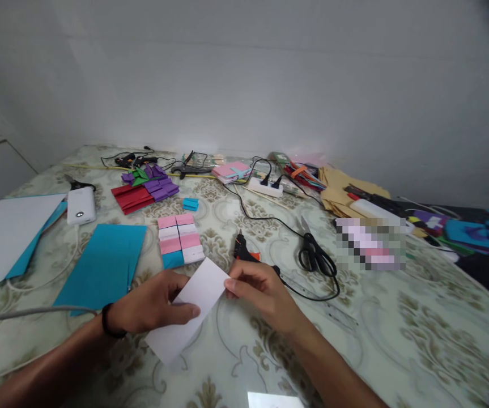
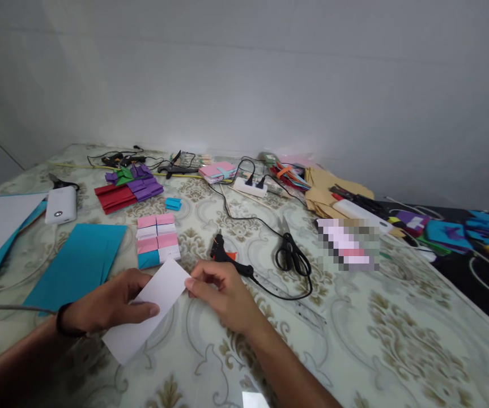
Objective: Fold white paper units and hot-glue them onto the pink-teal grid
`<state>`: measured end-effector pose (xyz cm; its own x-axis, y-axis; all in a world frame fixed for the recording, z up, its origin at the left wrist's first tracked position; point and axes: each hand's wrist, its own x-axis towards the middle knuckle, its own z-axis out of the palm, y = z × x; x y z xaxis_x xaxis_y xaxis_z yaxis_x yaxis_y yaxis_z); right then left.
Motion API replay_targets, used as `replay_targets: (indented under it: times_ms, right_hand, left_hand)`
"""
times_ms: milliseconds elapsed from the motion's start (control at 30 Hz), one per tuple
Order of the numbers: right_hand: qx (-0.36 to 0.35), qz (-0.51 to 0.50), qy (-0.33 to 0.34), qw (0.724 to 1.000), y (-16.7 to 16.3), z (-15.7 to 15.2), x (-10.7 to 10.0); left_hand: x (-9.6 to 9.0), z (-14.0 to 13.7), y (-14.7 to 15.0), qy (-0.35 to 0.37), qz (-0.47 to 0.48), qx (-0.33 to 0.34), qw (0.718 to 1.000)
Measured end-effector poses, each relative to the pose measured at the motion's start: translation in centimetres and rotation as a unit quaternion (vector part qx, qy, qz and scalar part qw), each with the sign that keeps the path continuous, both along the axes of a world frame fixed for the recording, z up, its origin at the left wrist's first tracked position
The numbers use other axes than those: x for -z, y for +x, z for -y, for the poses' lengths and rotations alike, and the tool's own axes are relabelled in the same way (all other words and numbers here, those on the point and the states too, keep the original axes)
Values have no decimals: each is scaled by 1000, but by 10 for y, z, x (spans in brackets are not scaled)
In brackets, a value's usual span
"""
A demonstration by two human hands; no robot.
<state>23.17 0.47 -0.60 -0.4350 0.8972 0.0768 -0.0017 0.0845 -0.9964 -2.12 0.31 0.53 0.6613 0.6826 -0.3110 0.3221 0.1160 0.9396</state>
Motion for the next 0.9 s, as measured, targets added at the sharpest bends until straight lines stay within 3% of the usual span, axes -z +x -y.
replay_targets:
  times_ms: [167, 600, 733, 900]
  right_hand:
    - [14, 25, -5, 1000, -4, 3, 1]
    - [-2, 79, 3, 997, -30, 16, 5]
    - [-10, 87, -15, 996, -35, 19, 9]
    - [-62, 113, -53, 990, -37, 23, 14]
  left_hand:
    - [-2, 0, 3, -2, 23, -11, 1000]
    - [10, 4, 11, 46, 58, -154, 985]
    - [10, 4, 11, 35, 102, -218, 970]
    - [13, 3, 9, 60, 165, -330, 927]
